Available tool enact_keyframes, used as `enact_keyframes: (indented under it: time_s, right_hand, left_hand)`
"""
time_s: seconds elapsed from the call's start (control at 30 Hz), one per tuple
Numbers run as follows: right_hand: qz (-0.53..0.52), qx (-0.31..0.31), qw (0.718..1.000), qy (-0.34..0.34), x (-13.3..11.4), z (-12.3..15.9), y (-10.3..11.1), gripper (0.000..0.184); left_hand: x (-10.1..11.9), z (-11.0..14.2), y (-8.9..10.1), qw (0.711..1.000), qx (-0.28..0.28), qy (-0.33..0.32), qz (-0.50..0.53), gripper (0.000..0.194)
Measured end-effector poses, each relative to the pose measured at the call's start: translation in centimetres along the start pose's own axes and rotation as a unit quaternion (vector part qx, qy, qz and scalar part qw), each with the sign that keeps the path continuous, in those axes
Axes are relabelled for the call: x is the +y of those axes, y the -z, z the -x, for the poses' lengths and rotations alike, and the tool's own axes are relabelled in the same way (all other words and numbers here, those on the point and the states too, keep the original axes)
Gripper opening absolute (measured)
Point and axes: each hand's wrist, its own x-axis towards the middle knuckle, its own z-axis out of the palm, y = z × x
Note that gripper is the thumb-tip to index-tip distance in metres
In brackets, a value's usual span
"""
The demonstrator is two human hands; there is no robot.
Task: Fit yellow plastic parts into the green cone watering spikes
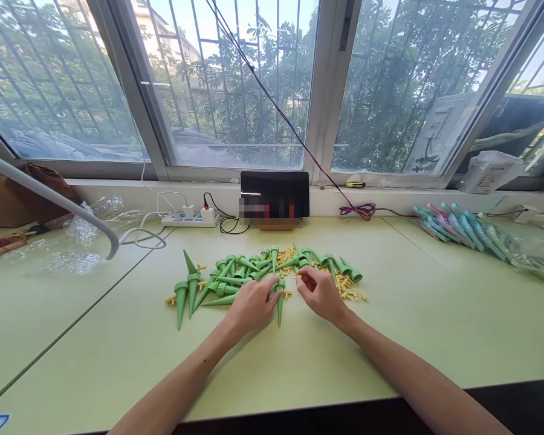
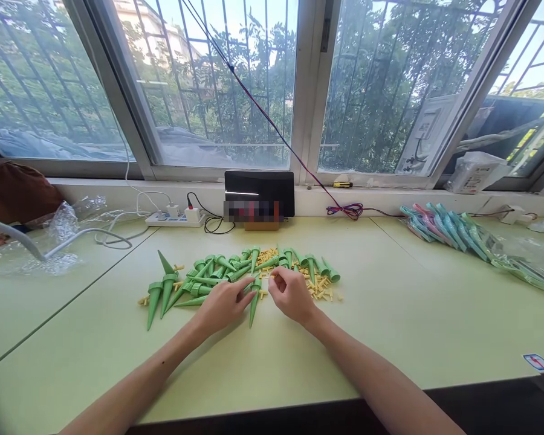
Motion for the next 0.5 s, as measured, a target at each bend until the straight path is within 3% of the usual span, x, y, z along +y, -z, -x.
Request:
enact_keyframes:
  time_s: [0.27,0.5]
  right_hand:
    - [0.0,-0.009,1.0,-0.002,-0.1,-0.07,-0.02,0.012]
    - [-0.001,-0.011,1.0,-0.001,-0.24,0.0,0.04,0.012]
  left_hand:
    - [0.29,0.05,0.04,1.0,-0.002,0.014,0.028,0.026]
    - [0.47,0.28,-0.25,0.997,-0.014,0.011,0.072,0.035]
